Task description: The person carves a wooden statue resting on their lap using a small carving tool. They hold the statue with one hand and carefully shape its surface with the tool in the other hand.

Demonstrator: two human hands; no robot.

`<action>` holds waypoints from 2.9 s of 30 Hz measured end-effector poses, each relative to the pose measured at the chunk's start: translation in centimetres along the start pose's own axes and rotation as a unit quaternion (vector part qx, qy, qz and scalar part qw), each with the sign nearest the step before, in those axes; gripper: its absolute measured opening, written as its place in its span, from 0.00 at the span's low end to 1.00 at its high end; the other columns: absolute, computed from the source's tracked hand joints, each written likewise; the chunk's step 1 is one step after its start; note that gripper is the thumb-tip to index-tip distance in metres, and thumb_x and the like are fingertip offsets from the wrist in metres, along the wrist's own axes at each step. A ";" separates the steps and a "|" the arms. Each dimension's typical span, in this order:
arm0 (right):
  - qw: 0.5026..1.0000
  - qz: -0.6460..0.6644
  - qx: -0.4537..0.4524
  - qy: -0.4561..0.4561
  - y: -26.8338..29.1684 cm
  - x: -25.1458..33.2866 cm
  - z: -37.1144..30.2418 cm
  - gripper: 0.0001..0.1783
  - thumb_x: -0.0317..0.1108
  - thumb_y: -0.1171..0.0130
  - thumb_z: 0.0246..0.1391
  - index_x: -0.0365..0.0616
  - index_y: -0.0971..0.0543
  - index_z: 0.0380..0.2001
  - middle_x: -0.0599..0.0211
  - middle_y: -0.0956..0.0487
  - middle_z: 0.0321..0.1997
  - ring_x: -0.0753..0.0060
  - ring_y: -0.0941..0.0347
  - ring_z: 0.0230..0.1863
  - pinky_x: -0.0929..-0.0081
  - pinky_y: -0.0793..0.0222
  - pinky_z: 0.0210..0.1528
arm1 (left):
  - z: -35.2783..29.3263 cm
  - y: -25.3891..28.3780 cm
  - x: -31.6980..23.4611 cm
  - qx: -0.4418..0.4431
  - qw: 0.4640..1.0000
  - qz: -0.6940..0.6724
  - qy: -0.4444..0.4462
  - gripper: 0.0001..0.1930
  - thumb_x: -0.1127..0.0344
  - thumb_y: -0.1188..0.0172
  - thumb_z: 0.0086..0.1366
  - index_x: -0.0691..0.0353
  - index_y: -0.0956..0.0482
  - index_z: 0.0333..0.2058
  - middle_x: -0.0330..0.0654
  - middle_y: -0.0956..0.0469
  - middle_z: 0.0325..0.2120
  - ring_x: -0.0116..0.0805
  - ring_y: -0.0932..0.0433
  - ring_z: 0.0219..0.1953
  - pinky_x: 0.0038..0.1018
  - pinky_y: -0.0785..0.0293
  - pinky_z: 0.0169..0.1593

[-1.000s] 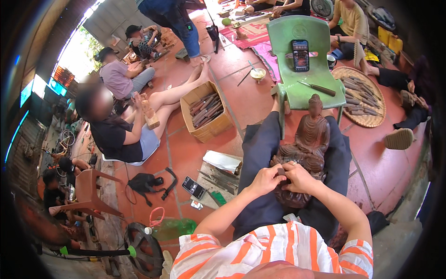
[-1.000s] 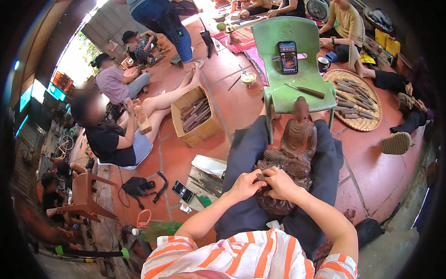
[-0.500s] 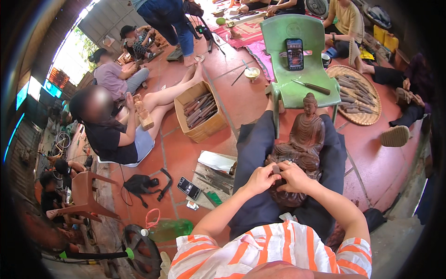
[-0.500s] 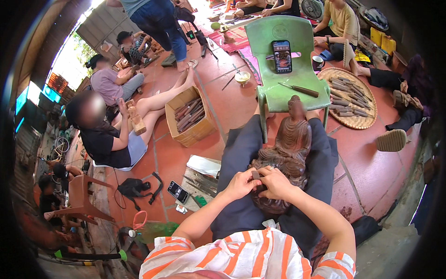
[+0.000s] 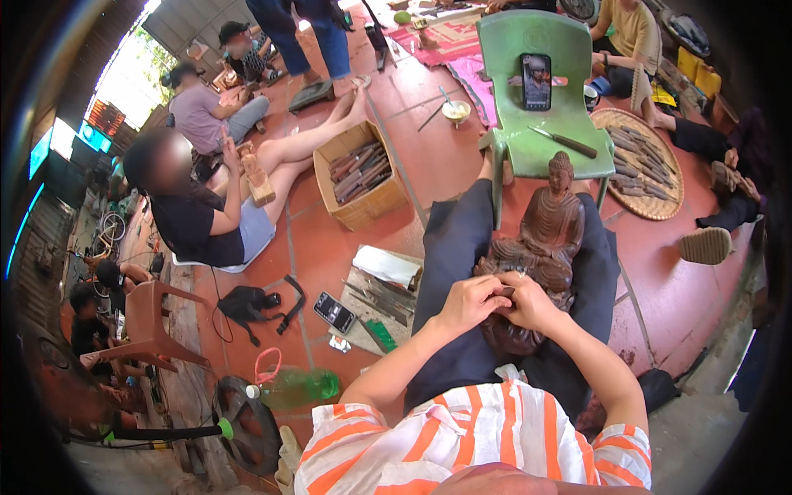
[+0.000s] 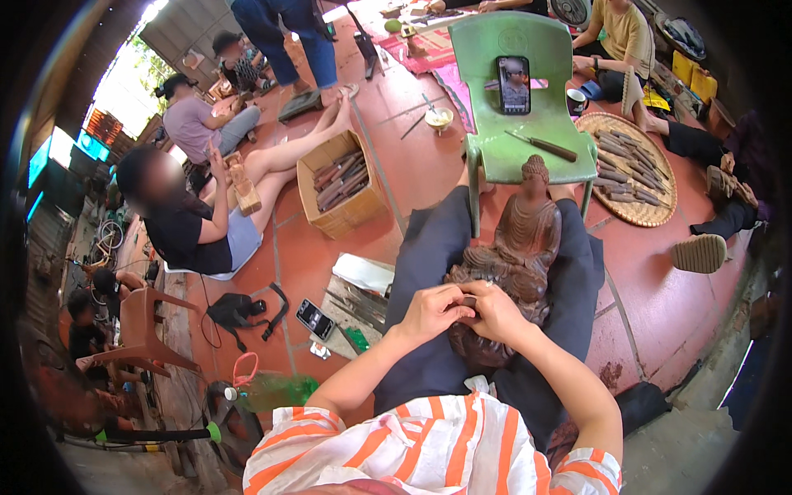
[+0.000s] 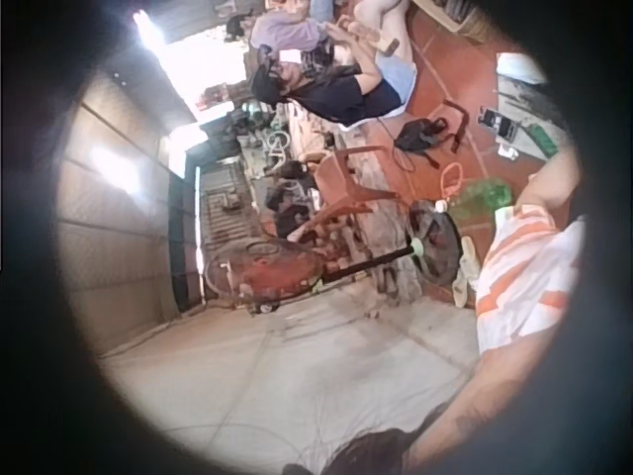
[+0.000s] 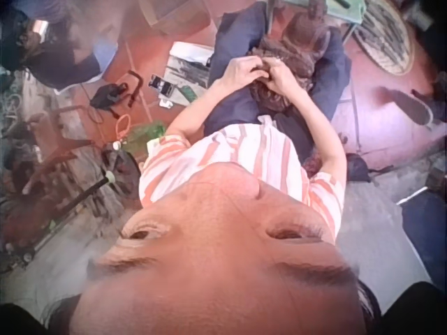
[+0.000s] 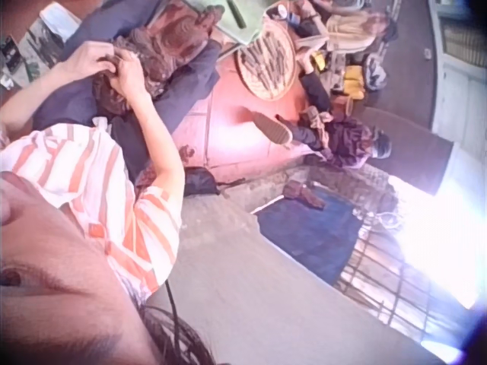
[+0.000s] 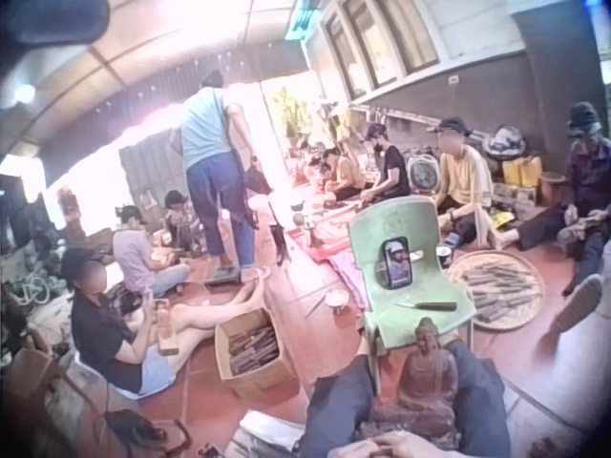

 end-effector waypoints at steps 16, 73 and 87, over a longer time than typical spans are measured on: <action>0.871 0.211 -0.338 -0.287 2.9 4.3 -15.2 0.09 0.20 0.46 0.59 0.33 0.19 0.41 0.65 0.29 0.36 0.81 0.28 0.29 0.86 0.30 0.29 | 0.9 -2.9 5.7 0.047 0.997 0.050 0.030 0.32 0.48 0.30 0.54 0.57 0.26 0.55 0.49 0.30 0.58 0.48 0.33 0.61 0.38 0.36 0.62; 0.971 0.017 -0.011 -0.239 2.4 7.0 -5.0 0.04 0.20 0.39 0.43 0.34 0.23 0.26 0.59 0.27 0.25 0.63 0.27 0.25 0.73 0.32 0.28 | 0.4 -4.2 7.6 -0.027 0.999 0.042 0.021 0.25 0.45 0.30 0.53 0.59 0.18 0.41 0.41 0.26 0.40 0.40 0.25 0.44 0.34 0.30 0.49; 0.953 -0.089 0.162 -0.241 2.5 4.9 0.8 0.12 0.33 0.33 0.41 0.36 0.20 0.29 0.51 0.21 0.27 0.46 0.24 0.30 0.61 0.29 0.31 | -0.6 0.3 0.4 -0.029 0.944 -0.327 0.020 0.12 0.78 0.32 0.55 0.67 0.19 0.40 0.43 0.24 0.42 0.28 0.21 0.42 0.21 0.21 0.43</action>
Point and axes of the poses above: each hand's wrist, its own z-axis towards the middle knuckle, its own y-axis out of the back of the hand, x = y × z, the point moved 4 cm from there along z, towards the middle knuckle
